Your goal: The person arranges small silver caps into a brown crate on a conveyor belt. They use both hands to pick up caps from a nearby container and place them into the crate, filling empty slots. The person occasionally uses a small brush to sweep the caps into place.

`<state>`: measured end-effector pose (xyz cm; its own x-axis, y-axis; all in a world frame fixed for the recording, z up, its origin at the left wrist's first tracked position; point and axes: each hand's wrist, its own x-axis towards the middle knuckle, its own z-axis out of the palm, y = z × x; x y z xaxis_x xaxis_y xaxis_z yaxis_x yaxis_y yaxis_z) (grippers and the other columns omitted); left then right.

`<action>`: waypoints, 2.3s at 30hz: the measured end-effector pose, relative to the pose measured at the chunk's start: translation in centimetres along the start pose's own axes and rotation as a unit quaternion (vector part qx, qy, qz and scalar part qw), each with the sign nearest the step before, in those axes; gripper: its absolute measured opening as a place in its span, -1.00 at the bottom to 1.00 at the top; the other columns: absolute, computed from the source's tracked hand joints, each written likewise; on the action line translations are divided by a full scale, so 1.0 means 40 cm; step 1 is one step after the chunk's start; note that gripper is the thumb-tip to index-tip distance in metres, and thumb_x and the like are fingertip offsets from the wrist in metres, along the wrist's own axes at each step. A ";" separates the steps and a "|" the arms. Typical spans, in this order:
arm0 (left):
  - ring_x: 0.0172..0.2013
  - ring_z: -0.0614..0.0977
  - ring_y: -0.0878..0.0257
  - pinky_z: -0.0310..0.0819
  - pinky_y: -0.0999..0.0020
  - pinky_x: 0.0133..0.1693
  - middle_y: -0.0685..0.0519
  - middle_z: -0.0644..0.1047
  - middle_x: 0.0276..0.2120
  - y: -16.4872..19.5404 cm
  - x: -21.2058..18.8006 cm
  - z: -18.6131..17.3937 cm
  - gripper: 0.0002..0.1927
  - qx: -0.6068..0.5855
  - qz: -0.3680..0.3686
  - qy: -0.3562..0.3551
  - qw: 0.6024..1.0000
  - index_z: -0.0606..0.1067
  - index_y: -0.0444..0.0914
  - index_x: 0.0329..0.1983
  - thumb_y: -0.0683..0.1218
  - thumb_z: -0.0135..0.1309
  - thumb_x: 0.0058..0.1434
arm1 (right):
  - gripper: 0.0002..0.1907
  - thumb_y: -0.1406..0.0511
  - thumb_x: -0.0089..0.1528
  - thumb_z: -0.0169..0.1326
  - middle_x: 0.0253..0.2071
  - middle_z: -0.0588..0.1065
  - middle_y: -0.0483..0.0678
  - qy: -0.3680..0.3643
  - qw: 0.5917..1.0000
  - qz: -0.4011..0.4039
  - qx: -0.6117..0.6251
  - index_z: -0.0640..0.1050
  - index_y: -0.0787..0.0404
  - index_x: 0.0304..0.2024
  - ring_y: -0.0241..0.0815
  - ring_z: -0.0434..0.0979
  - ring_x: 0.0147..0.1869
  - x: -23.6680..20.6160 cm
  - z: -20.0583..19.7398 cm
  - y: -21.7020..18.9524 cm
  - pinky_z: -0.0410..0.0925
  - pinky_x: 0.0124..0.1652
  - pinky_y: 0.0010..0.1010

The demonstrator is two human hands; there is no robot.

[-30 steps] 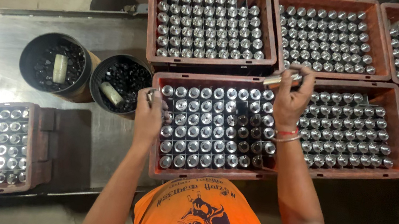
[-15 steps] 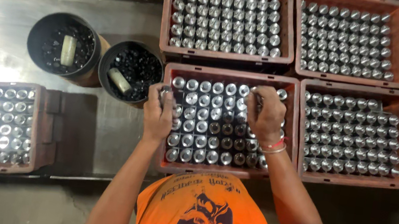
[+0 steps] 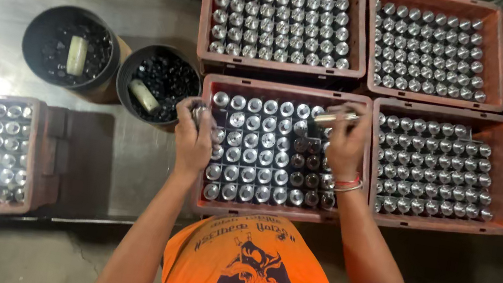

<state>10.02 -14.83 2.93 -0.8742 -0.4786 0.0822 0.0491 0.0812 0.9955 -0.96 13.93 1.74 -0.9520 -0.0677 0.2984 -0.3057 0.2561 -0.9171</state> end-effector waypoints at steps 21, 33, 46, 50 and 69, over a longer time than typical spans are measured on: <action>-0.08 0.54 -0.10 0.50 0.07 -0.10 -0.13 0.47 -0.17 0.017 0.044 0.030 -0.76 0.416 0.250 -0.145 0.862 0.50 -0.32 -0.13 -0.24 0.18 0.12 | -0.67 0.27 0.17 0.32 -0.14 0.56 0.13 -0.124 0.934 -0.104 -0.318 0.60 0.26 -0.06 0.16 0.60 -0.16 -0.004 -0.080 -0.110 0.45 -0.21 -0.17; 0.09 0.36 -0.10 0.19 -0.21 0.00 -0.12 0.40 -0.01 -0.007 -0.018 0.244 -0.55 0.569 0.196 -0.100 0.792 0.60 -0.31 -0.17 0.18 0.22 0.18 | -0.80 0.34 0.25 0.23 -0.20 0.51 0.10 -0.040 0.927 -0.132 -0.350 0.59 0.26 -0.09 0.16 0.54 -0.13 -0.026 -0.184 -0.030 0.41 -0.13 -0.09; 0.13 0.44 -0.09 0.24 -0.18 0.06 -0.04 0.48 0.04 -0.017 -0.051 0.239 -0.75 0.457 0.255 -0.035 0.852 0.54 -0.28 -0.15 -0.02 0.14 0.24 | -0.77 0.40 0.12 0.27 -0.15 0.42 0.15 -0.125 0.898 -0.157 -0.392 0.51 0.30 -0.22 0.23 0.48 0.00 -0.016 -0.117 0.003 0.38 0.01 -0.08; -0.02 0.52 -0.11 0.36 -0.11 -0.04 -0.10 0.52 -0.05 0.017 -0.025 0.190 -0.68 0.030 0.000 -0.032 0.999 0.47 -0.29 -0.04 0.04 0.09 0.31 | -0.61 0.23 0.09 0.36 -0.09 0.52 0.13 -0.157 0.940 -0.133 -0.271 0.58 0.32 -0.13 0.18 0.49 0.03 -0.037 -0.164 -0.019 0.34 0.03 -0.14; -0.05 0.52 -0.08 0.51 0.13 -0.08 -0.14 0.47 -0.03 0.015 -0.034 0.275 -0.55 0.450 0.297 -0.183 0.822 0.44 -0.27 0.15 -0.16 0.22 0.18 | -0.68 0.09 0.35 0.06 0.37 0.34 0.13 -0.096 0.866 -0.009 -0.490 0.66 0.17 -0.26 0.28 0.02 0.55 0.001 -0.250 0.041 -0.11 0.34 0.42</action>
<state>5.93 -4.50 2.89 -0.9199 0.1612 0.3576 0.2869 0.8982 0.3331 -1.37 23.98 2.88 -0.9610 -0.2152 0.1736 -0.2507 0.9430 -0.2189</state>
